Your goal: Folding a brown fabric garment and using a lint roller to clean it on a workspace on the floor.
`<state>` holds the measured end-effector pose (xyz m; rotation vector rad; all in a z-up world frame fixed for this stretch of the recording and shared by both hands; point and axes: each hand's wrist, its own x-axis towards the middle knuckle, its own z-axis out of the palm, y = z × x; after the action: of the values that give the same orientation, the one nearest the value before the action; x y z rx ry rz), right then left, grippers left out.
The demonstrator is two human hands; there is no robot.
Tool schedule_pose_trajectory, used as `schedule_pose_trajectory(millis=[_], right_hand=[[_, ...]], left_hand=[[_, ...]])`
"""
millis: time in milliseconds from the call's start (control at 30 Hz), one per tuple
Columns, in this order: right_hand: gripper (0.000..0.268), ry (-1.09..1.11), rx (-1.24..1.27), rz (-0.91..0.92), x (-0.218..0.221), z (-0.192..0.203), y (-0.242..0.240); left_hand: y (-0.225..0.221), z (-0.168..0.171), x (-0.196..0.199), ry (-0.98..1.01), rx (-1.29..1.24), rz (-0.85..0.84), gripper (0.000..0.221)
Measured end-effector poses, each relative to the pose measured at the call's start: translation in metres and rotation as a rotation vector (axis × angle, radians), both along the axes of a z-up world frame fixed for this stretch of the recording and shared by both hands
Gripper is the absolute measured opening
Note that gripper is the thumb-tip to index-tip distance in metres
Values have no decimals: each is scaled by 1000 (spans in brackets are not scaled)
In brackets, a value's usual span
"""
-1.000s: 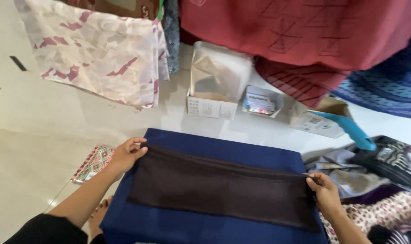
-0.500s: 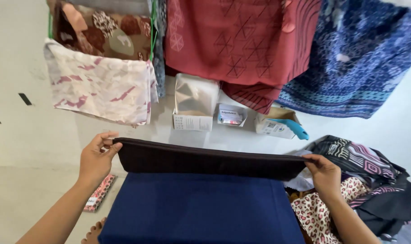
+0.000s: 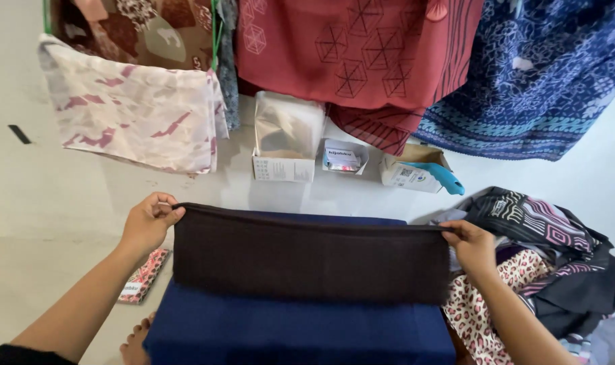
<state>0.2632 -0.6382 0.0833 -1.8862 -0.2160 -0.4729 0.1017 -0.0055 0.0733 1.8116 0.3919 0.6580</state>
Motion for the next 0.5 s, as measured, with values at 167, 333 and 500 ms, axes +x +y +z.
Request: schedule_pose_trajectory(millis=[167, 333, 500], right_hand=[[29, -21, 1, -19, 8, 9, 14], [27, -24, 2, -4, 30, -17, -38], [22, 127, 9, 108, 11, -2, -62]], left_hand=[[1, 12, 18, -19, 41, 23, 22], [5, 18, -6, 80, -19, 77, 23], [25, 26, -39, 196, 164, 30, 16]])
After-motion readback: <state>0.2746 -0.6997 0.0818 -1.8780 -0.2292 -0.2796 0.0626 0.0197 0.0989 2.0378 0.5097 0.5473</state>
